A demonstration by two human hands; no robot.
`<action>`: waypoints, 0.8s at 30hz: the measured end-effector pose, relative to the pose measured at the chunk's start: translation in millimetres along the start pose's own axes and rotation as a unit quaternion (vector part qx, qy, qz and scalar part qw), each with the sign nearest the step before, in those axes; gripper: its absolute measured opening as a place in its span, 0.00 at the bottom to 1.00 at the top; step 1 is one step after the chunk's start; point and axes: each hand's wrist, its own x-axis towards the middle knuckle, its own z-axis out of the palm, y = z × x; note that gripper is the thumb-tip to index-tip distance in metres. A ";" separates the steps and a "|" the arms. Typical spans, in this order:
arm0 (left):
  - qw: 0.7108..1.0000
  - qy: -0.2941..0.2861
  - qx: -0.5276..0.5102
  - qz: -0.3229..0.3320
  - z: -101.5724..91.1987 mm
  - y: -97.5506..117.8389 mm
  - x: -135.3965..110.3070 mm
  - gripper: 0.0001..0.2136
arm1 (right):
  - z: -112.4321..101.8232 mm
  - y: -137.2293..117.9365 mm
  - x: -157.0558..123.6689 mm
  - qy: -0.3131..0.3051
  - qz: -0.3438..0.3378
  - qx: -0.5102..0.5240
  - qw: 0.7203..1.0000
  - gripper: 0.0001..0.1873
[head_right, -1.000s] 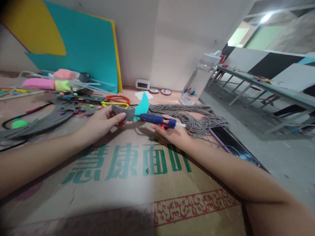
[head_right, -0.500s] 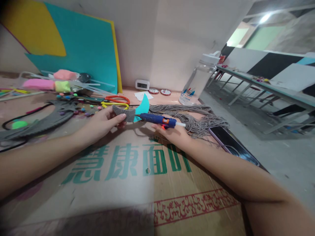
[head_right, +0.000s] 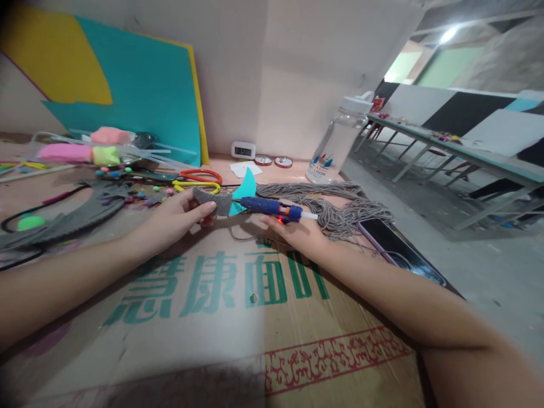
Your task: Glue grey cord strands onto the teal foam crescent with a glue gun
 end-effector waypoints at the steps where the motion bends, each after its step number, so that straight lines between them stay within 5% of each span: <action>1: 1.000 -0.001 0.000 0.000 0.1 -0.7 0.2 0.15 | -0.1 -1.8 0.2 -0.004 0.000 0.013 1.000 0.15; 9: 1.000 -0.013 0.014 0.000 -1.1 0.7 -0.5 0.15 | -0.1 -9.6 0.9 -0.007 0.006 0.052 0.999 0.15; 15: 1.000 -0.013 -0.003 0.004 -0.5 0.2 0.9 0.14 | -0.3 7.1 -0.7 0.048 0.029 -0.038 0.998 0.13; 24: 1.000 -0.012 -0.022 -0.001 1.0 -1.4 0.2 0.14 | 0.2 -1.1 1.0 0.025 0.006 0.017 1.000 0.15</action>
